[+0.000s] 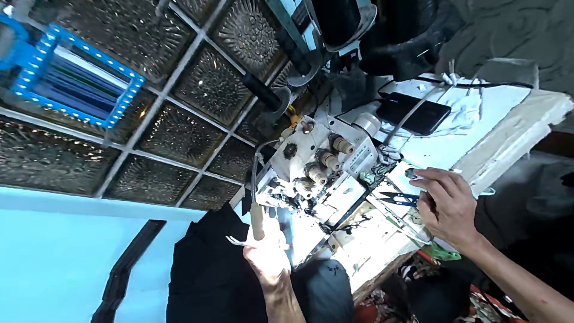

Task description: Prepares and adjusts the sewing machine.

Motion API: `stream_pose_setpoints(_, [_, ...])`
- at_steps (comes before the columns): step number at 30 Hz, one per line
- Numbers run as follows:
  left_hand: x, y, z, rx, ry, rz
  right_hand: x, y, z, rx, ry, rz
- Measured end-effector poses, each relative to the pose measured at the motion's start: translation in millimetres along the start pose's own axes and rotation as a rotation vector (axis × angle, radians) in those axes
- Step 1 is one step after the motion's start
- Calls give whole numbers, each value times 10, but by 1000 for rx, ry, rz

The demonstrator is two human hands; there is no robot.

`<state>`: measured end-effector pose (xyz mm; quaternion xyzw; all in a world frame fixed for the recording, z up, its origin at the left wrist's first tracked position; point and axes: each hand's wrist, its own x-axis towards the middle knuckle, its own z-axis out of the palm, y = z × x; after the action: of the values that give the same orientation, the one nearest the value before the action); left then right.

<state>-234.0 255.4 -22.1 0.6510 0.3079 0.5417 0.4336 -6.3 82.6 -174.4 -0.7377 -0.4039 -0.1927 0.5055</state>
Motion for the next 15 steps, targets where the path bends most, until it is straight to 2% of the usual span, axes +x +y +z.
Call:
stream_pose_setpoints(9, [-57,-70,-83,-2,-91,117,-12,17,5,-12,2,-6])
stream_pose_setpoints(12, [-102,-64,-56,218,-134,272,-10,14,-1,-9,1,-7])
stream_pose_setpoints(15, [-182,-2,53,376,-83,370,-10,13,-6,-10,-5,-5])
